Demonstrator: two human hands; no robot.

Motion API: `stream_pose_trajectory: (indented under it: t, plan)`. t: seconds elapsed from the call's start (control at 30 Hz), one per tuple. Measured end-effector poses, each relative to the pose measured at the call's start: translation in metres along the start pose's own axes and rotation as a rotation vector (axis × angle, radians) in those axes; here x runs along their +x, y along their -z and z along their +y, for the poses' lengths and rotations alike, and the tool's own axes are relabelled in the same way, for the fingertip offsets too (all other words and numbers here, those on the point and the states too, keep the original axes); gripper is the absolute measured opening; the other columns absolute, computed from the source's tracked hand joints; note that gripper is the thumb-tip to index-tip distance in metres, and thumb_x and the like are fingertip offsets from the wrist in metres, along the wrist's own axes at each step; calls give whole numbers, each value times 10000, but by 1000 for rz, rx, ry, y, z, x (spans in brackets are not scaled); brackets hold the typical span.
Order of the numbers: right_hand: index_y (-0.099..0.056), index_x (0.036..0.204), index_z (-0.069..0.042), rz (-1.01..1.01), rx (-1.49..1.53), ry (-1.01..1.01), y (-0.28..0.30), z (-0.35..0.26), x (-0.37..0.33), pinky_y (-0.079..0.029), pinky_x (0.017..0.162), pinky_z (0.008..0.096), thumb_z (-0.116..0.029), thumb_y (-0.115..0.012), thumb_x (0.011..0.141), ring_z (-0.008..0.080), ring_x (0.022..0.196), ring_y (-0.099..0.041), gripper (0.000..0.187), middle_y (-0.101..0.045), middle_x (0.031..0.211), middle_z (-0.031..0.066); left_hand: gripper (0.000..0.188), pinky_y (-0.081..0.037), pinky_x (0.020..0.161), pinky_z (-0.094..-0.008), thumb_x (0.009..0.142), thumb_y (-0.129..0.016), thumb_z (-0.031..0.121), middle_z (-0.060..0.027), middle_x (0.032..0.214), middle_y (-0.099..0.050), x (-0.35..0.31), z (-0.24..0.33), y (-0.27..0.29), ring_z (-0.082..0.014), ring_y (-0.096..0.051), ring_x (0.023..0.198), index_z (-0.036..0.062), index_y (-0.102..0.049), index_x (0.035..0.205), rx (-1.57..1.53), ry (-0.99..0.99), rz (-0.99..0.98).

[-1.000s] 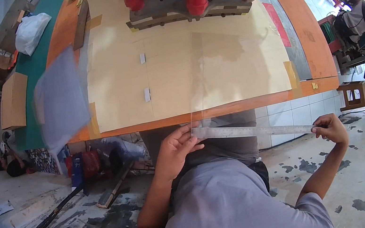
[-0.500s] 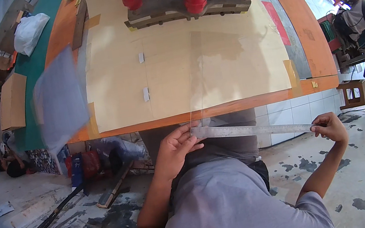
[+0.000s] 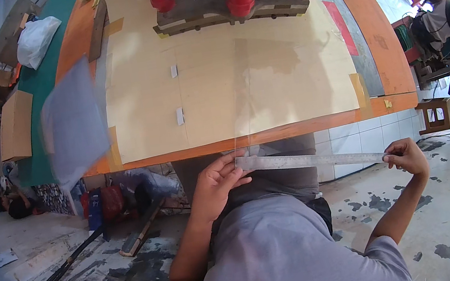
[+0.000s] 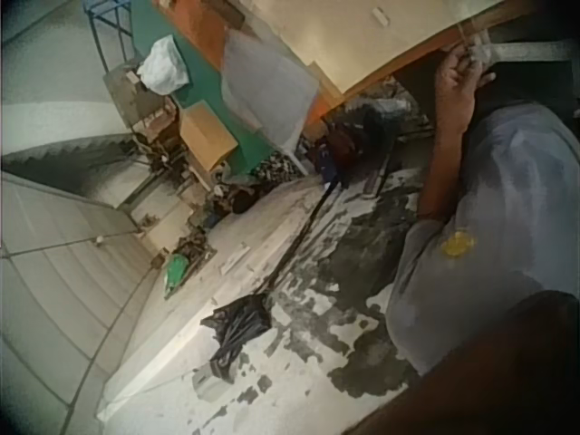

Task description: The person positions a clear plastic sheet on a workbench under a heat press, uses a ruler to align it, and lowers the press head onto the material several times.

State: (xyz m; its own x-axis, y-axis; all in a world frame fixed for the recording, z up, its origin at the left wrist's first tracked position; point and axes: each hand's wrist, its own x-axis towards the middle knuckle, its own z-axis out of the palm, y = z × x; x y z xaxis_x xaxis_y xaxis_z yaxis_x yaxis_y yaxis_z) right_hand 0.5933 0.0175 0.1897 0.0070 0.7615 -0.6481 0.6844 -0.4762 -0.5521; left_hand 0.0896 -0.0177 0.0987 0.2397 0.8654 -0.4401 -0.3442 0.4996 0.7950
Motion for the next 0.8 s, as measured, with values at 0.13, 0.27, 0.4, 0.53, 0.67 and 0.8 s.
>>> stream_pose_trajectory:
  t: [0.13, 0.27, 0.4, 0.53, 0.67, 0.8]
  plan:
    - [-740, 845, 3, 15, 12, 16, -2, 0, 1, -442, 483, 209, -107, -830, 851, 63, 579, -648, 143, -693, 659, 27, 429, -610, 980, -372, 1051, -541, 18, -184, 1312, -679, 0, -2, 2, -267, -701, 1182, -53, -497, 1472, -10, -5, -5]
    - [-741, 845, 4, 13, 10, 10, -3, 0, 1, -441, 481, 207, -103, -831, 849, 62, 575, -646, 140, -694, 658, 29, 430, -608, 981, -373, 1050, -545, 20, -185, 1310, -680, 0, -2, 0, -270, -700, 1186, -54, -498, 1472, 8, -5, 5]
    - [-741, 843, 7, 20, 14, 23, -1, 2, 1, -445, 482, 205, -103, -834, 844, 63, 562, -639, 144, -692, 653, 32, 442, -606, 985, -378, 1045, -552, 21, -188, 1309, -681, 0, -2, 1, -277, -698, 1192, -57, -490, 1476, -1, -5, 3]
    - [-753, 874, 14, 2, 22, 30, 7, 13, -1, -479, 511, 226, -90, -821, 847, 86, 626, -675, 127, -714, 723, 31, 444, -607, 977, -375, 1040, -558, 16, -197, 1302, -688, 0, -2, -1, -283, -695, 1204, -66, -486, 1470, 23, -51, 0]
    - [-738, 890, 17, 79, 127, 78, 17, 36, -4, -476, 498, 230, -68, -811, 850, 105, 614, -684, 119, -724, 749, 58, 437, -610, 955, -359, 1028, -574, 3, -210, 1291, -698, -1, 0, -4, -282, -697, 1203, -73, -496, 1451, 22, -78, -13]
    - [-731, 905, 19, 114, 190, 87, 21, 49, -4, -471, 483, 232, -68, -811, 852, 114, 608, -690, 130, -725, 750, 69, 426, -613, 905, -326, 1005, -608, -22, -211, 1248, -719, 0, -2, -8, -266, -724, 1143, -76, -517, 1418, 47, -120, 25]
